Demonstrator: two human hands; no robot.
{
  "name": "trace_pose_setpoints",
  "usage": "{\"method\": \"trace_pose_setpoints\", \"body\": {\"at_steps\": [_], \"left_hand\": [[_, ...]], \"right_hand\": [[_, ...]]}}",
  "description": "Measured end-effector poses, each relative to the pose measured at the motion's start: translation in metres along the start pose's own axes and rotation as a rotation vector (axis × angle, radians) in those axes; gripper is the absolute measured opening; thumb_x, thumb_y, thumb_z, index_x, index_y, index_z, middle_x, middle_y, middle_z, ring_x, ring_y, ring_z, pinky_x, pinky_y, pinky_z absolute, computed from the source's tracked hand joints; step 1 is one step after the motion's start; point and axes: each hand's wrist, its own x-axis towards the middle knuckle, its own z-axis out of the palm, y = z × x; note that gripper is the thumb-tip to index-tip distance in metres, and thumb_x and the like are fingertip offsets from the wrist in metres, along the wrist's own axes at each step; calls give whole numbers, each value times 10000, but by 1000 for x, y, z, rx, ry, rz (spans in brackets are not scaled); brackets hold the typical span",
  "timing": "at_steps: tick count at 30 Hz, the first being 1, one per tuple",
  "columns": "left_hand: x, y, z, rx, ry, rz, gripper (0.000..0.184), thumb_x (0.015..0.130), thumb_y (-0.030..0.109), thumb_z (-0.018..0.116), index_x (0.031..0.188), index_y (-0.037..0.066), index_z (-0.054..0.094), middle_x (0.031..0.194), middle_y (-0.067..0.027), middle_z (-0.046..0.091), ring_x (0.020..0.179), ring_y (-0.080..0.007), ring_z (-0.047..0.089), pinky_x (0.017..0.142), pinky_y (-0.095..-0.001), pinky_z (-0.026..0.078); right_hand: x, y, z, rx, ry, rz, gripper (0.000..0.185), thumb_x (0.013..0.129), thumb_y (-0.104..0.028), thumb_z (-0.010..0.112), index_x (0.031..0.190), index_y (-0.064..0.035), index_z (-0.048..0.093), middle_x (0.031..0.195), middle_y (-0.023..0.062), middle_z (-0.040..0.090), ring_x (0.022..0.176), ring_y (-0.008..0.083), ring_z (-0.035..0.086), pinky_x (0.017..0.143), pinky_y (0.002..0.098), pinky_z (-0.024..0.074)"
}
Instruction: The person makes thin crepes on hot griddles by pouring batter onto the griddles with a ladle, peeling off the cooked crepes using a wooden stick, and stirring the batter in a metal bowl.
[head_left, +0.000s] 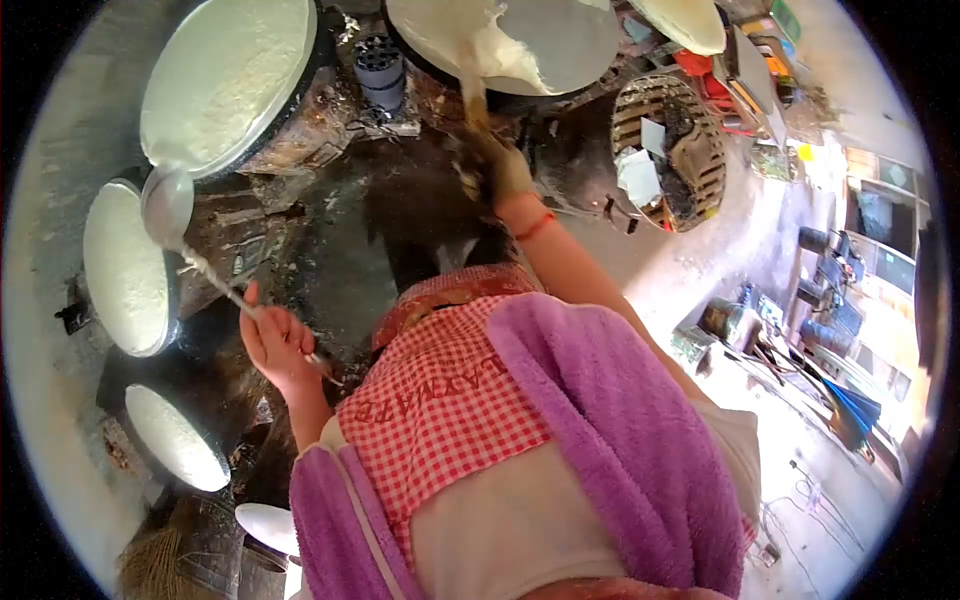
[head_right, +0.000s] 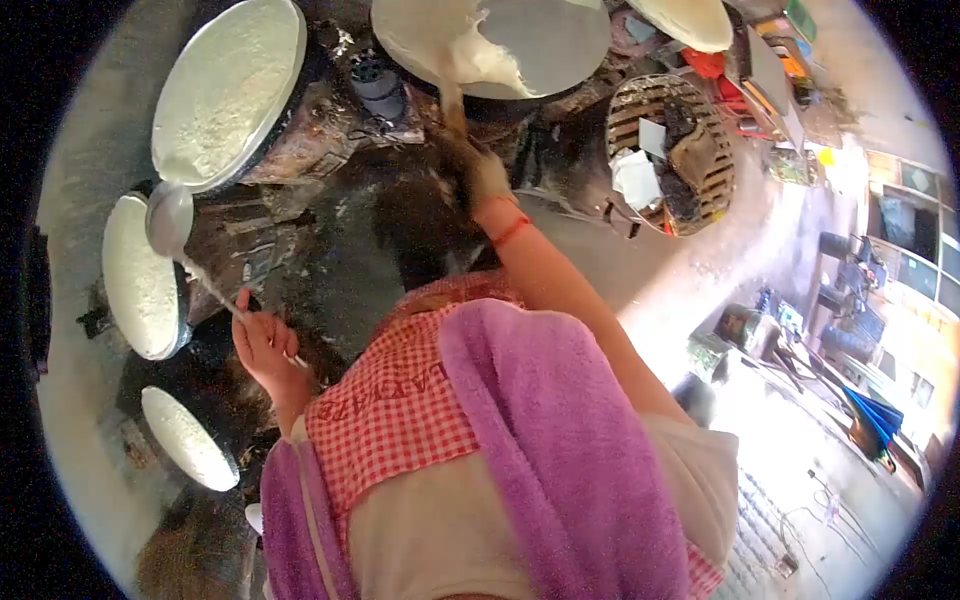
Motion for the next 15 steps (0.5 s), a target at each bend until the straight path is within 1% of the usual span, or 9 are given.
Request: {"method": "trace_pose_setpoints", "body": {"at_steps": [2, 3, 5, 8, 9, 10, 11, 13, 15], "left_hand": [[-9, -5, -18, 3, 50, -14, 314, 1027, 164, 390, 1310, 40, 443, 655, 34, 335, 476, -42, 290, 380, -211, 248], [-13, -5, -19, -11, 32, -26, 314, 1027, 164, 390, 1310, 40, 443, 655, 34, 335, 476, -42, 290, 380, -211, 248], [-16, -2, -19, 0, 109, -37, 314, 1029, 177, 392, 1308, 43, 445, 663, 34, 335, 490, -46, 293, 388, -213, 238], [-14, 2, -14, -48, 41, -5, 317, 1030, 189, 393, 1301, 38, 455, 676, 36, 335, 499, -45, 287, 407, -213, 244], [-13, 5, -10, -53, 20, 8, 317, 1028, 192, 398, 1298, 35, 458, 678, 36, 334, 499, -44, 284, 412, -213, 247], [-13, 8, -7, -59, 15, 13, 317, 1028, 192, 398, 1298, 35, 458, 678, 36, 334, 499, -44, 284, 412, -213, 247], [-13, 10, -2, -59, 1, 35, 321, 1027, 193, 400, 1299, 33, 459, 679, 36, 333, 501, -43, 283, 415, -214, 247], [-14, 12, 6, -64, -23, 55, 324, 1025, 195, 402, 1300, 32, 460, 679, 37, 332, 503, -41, 283, 418, -215, 247], [-13, 12, 13, -66, -15, 41, 331, 1023, 198, 405, 1302, 28, 460, 679, 37, 331, 508, -41, 288, 416, -216, 241]], "right_hand": [[-18, 7, -46, -46, 265, -132, 226, 879, -263, 662, 1027, -92, 658, 699, 21, 588, 502, 132, 503, 427, 263, 386], [-27, -1, -71, -53, 282, -149, 226, 879, -263, 662, 1027, -92, 658, 699, 21, 588, 502, 132, 503, 427, 263, 386], [-36, -33, -113, -80, 215, 58, 231, 871, -244, 676, 1030, -78, 666, 719, 23, 626, 548, 146, 558, 445, 280, 430], [-22, -92, -134, -190, 358, 65, 197, 857, -213, 693, 1002, -82, 664, 779, 46, 672, 641, 167, 629, 537, 297, 498], [9, -104, -172, -452, 456, -52, 299, 864, -296, 671, 873, 2, 697, 761, 81, 678, 622, 179, 640, 544, 346, 507], [2, -124, -152, -834, 459, -200, 415, 889, -373, 615, 865, 33, 696, 800, 150, 699, 699, 258, 680, 610, 387, 526], [10, -128, -149, -833, 462, -210, 415, 889, -373, 615, 865, 33, 696, 800, 150, 699, 699, 258, 680, 610, 387, 526], [32, -134, -141, -1534, 824, -294, 477, 901, -445, 555, 915, 10, 699, 883, 215, 696, 819, 360, 679, 676, 436, 525], [-5, -101, -114, -1572, 586, -368, 486, 900, -472, 530, 1005, -25, 689, 981, 252, 670, 969, 420, 630, 754, 455, 511]]}}
